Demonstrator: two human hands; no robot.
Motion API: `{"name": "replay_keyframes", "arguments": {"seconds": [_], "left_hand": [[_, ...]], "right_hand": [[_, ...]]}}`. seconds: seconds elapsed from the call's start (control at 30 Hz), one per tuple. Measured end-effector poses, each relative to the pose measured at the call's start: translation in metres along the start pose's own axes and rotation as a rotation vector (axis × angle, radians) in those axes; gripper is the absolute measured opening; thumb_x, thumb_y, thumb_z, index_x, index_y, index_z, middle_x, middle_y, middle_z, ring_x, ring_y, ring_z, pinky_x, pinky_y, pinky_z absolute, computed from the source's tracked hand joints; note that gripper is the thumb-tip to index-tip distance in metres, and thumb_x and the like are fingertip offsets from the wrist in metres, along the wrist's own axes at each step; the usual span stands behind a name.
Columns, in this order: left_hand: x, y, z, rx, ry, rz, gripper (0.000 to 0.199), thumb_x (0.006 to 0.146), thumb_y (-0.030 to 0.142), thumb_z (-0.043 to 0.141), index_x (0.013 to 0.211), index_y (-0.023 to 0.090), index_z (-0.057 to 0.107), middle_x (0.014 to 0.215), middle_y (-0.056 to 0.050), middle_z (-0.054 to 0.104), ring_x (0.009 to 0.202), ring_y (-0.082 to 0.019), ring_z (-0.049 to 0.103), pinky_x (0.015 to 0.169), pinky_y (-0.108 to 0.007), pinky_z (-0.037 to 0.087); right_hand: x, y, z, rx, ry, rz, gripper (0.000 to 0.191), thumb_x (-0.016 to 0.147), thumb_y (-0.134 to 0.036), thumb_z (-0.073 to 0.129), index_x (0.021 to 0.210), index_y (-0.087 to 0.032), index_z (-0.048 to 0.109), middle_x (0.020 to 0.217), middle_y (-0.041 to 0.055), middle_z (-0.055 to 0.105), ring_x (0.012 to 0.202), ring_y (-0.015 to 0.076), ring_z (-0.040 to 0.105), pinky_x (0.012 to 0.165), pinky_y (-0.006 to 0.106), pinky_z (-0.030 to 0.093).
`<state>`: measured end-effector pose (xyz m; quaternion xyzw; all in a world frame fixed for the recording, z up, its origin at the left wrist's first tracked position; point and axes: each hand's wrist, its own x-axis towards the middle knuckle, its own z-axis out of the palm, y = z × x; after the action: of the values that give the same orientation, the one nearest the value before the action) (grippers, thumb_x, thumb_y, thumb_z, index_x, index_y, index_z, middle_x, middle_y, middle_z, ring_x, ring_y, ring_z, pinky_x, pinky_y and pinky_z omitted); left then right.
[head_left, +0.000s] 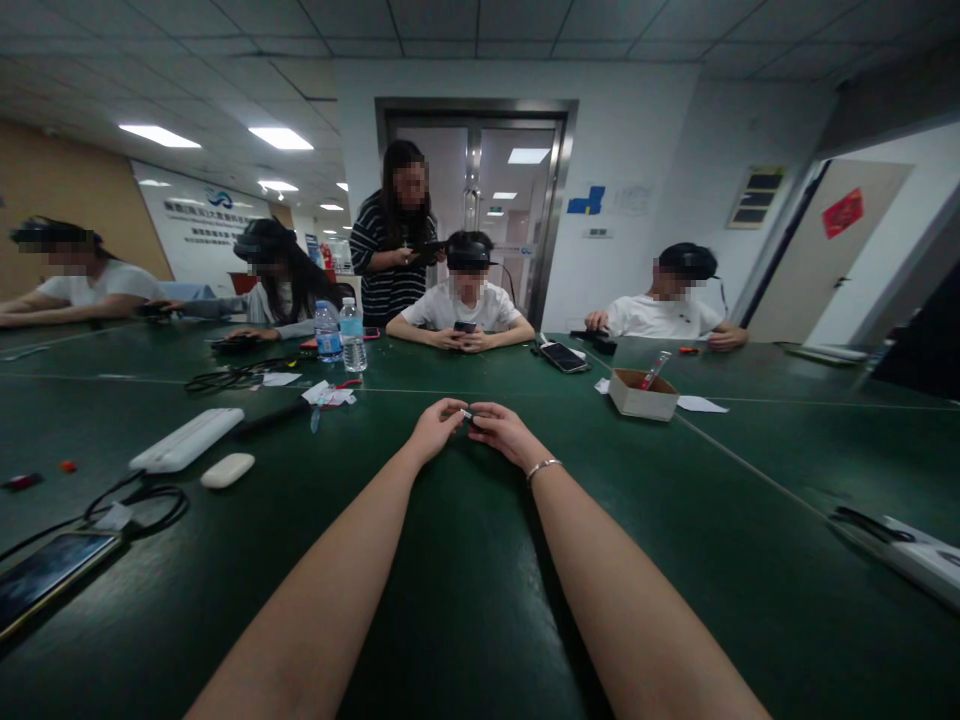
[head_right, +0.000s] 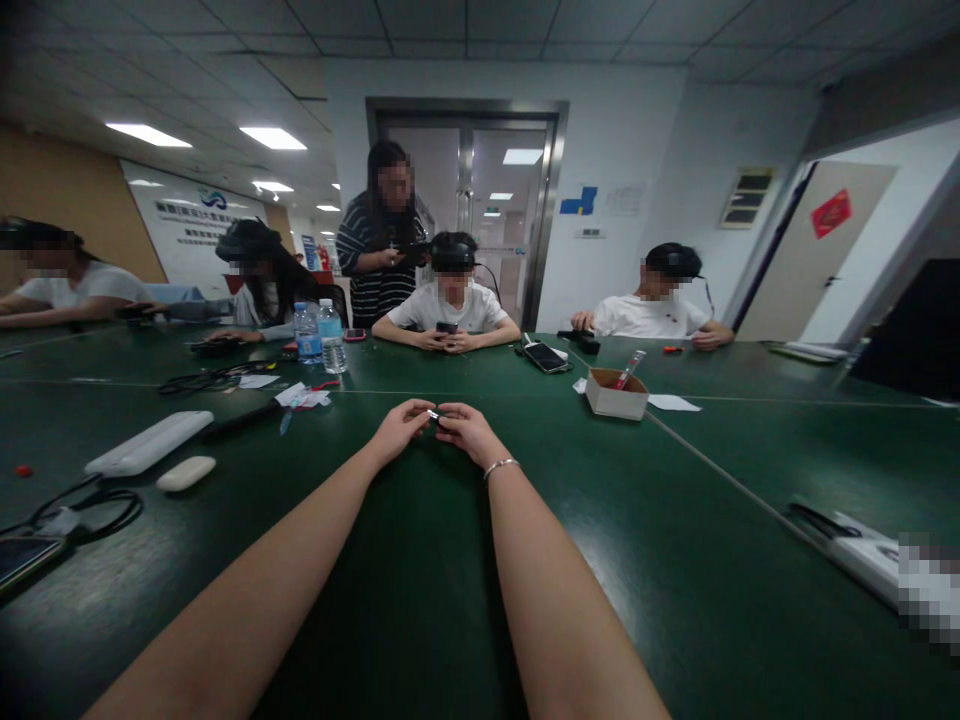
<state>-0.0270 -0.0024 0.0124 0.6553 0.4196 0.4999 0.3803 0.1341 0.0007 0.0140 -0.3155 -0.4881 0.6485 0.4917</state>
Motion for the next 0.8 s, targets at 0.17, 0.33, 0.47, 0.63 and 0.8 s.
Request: {"name": "replay_keyframes", "arguments": {"seconds": [0.17, 0.33, 0.47, 0.63, 0.8], "left_hand": [[-0.004, 0.006, -0.002, 0.139, -0.016, 0.058, 0.023, 0.073, 0.034, 0.057, 0.086, 0.015, 0.062, 0.082, -0.006, 0.064, 0.075, -0.015, 0.058, 0.069, -0.026, 0.046], [-0.011, 0.014, 0.015, 0.219, -0.116, 0.016, 0.024, 0.071, 0.039, 0.060, 0.080, 0.017, 0.059, 0.077, -0.004, 0.063, 0.071, -0.015, 0.058, 0.065, -0.025, 0.044], [-0.038, 0.053, 0.027, 0.297, -0.346, 0.006, 0.037, 0.071, 0.046, 0.058, 0.095, 0.019, 0.058, 0.075, -0.003, 0.063, 0.067, -0.016, 0.058, 0.061, -0.025, 0.042], [-0.106, 0.122, -0.017, 0.571, -0.476, -0.077, 0.054, 0.050, 0.051, 0.073, 0.098, 0.028, 0.062, 0.092, -0.006, 0.065, 0.081, -0.023, 0.060, 0.067, -0.028, 0.041], [-0.170, 0.138, -0.127, 0.899, -0.182, -0.425, 0.050, 0.049, 0.055, 0.069, 0.093, 0.032, 0.063, 0.102, -0.003, 0.064, 0.098, -0.027, 0.057, 0.085, -0.040, 0.038]], "right_hand": [[0.000, 0.000, 0.009, -0.367, -0.010, -0.078, 0.029, 0.062, 0.006, 0.064, 0.084, -0.014, 0.062, 0.073, 0.0002, 0.063, 0.067, 0.0101, 0.059, 0.062, 0.018, 0.048], [-0.019, -0.006, 0.006, -0.551, -0.075, -0.067, 0.031, 0.061, 0.005, 0.061, 0.086, -0.014, 0.060, 0.069, -0.0021, 0.061, 0.045, 0.0060, 0.051, 0.041, 0.015, 0.040], [-0.066, -0.016, -0.011, -0.541, -0.101, -0.024, 0.036, 0.066, -0.009, 0.062, 0.101, -0.015, 0.052, 0.070, -0.0009, 0.060, 0.042, 0.0072, 0.051, 0.035, 0.015, 0.037], [-0.158, -0.049, -0.045, -0.509, -0.129, 0.113, 0.042, 0.067, -0.027, 0.067, 0.103, -0.019, 0.048, 0.098, 0.0086, 0.059, 0.062, 0.0138, 0.061, 0.050, 0.023, 0.048], [-0.247, -0.076, -0.102, -0.647, 0.146, 0.246, 0.039, 0.064, -0.047, 0.069, 0.089, -0.024, 0.049, 0.093, 0.0140, 0.060, 0.046, 0.0116, 0.056, 0.039, 0.024, 0.043]]}}
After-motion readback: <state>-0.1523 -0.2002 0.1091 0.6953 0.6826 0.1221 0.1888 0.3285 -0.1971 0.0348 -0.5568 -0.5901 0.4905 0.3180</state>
